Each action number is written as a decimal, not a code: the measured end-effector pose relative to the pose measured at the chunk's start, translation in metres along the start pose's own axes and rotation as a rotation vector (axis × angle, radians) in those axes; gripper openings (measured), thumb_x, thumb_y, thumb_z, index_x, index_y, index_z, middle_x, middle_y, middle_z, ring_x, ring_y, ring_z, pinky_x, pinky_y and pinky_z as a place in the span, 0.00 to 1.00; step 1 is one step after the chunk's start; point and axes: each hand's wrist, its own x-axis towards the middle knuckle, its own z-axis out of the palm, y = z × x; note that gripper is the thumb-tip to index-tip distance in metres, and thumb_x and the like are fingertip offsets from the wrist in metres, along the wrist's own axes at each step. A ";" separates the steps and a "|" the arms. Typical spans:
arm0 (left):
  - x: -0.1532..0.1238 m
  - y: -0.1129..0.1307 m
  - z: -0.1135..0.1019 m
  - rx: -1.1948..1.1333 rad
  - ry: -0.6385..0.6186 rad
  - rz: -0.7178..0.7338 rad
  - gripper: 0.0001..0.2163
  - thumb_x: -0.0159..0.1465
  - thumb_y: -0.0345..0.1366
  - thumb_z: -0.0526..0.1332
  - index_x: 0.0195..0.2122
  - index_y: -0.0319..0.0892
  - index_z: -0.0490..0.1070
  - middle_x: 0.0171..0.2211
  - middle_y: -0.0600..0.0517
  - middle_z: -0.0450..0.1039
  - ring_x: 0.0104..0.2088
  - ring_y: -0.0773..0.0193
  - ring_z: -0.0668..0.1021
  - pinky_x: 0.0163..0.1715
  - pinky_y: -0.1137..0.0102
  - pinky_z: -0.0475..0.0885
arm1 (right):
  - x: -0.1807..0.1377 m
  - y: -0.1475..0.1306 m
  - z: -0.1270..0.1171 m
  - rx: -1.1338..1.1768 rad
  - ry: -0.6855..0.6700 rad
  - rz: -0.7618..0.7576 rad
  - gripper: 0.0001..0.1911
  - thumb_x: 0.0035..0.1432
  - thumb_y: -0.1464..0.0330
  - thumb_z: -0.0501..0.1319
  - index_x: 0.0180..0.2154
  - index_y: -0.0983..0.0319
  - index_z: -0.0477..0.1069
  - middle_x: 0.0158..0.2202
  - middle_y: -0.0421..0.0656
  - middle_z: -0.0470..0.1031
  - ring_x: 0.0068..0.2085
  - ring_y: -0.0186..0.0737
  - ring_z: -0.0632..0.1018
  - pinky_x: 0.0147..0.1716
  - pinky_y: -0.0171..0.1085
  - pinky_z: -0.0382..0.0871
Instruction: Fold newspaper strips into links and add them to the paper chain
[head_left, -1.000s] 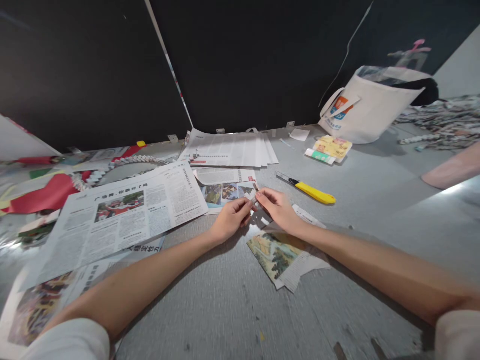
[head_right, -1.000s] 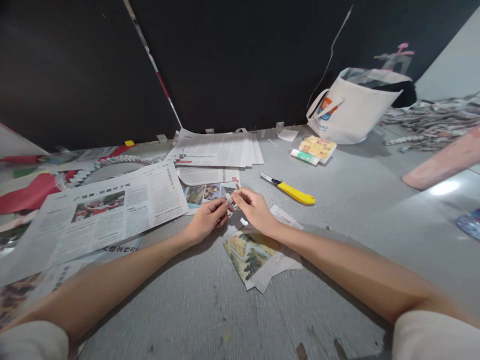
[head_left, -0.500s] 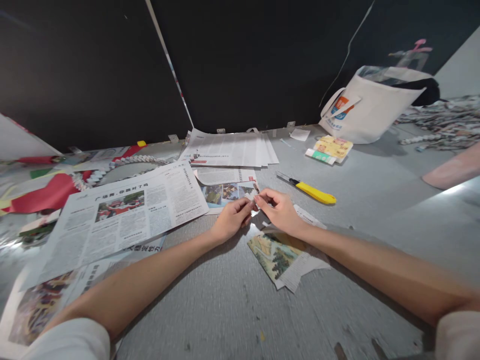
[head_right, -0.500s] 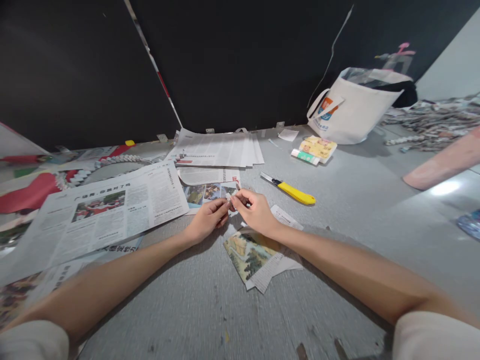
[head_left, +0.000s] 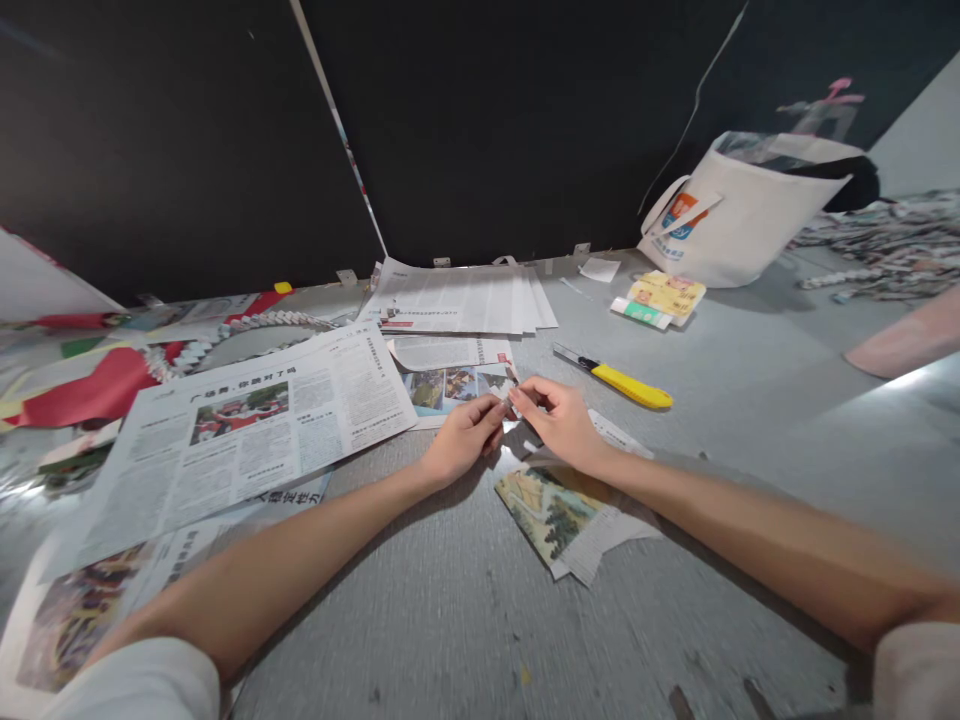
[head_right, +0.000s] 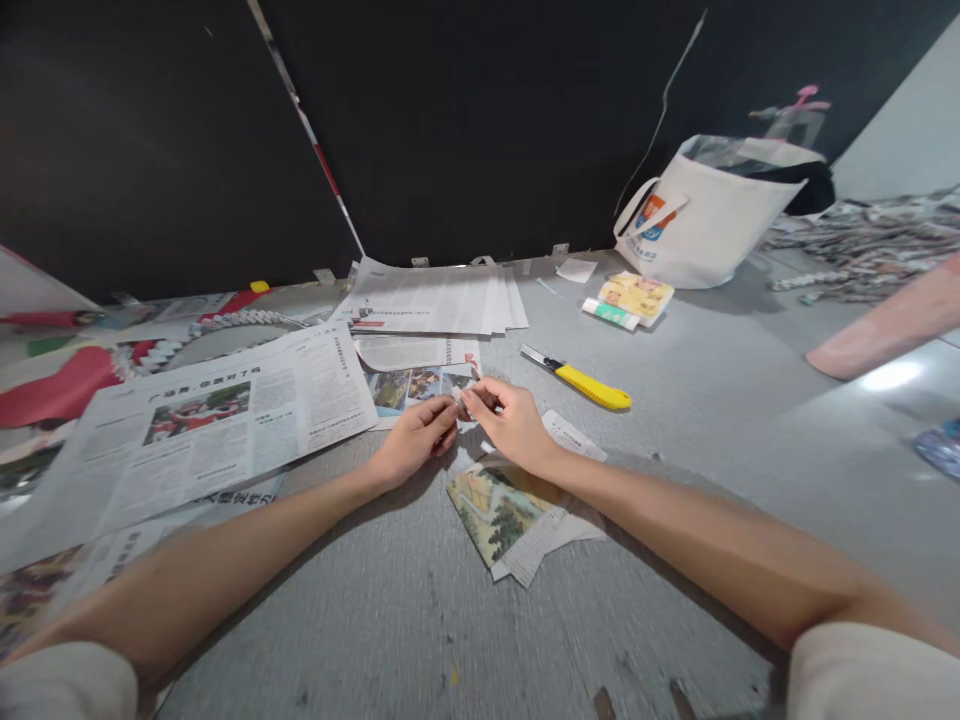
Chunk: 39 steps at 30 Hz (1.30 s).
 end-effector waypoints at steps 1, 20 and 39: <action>0.000 0.000 0.000 -0.002 -0.004 0.001 0.20 0.73 0.55 0.58 0.33 0.43 0.66 0.20 0.59 0.62 0.20 0.71 0.62 0.24 0.72 0.57 | 0.000 0.000 0.000 0.005 0.005 0.001 0.19 0.71 0.53 0.62 0.33 0.60 0.73 0.28 0.39 0.72 0.30 0.37 0.71 0.34 0.37 0.66; 0.002 0.000 0.002 -0.052 0.057 -0.042 0.14 0.71 0.48 0.61 0.37 0.42 0.72 0.21 0.58 0.62 0.19 0.72 0.63 0.22 0.73 0.56 | -0.004 0.000 -0.001 0.113 -0.124 -0.022 0.13 0.70 0.55 0.64 0.42 0.58 0.75 0.31 0.39 0.71 0.33 0.38 0.72 0.34 0.38 0.68; 0.002 -0.001 -0.003 -0.289 -0.024 -0.044 0.16 0.70 0.50 0.61 0.39 0.40 0.71 0.25 0.53 0.74 0.19 0.70 0.70 0.19 0.72 0.62 | 0.001 0.009 0.003 0.087 -0.114 0.016 0.15 0.70 0.54 0.64 0.50 0.57 0.72 0.29 0.36 0.68 0.30 0.37 0.71 0.31 0.37 0.66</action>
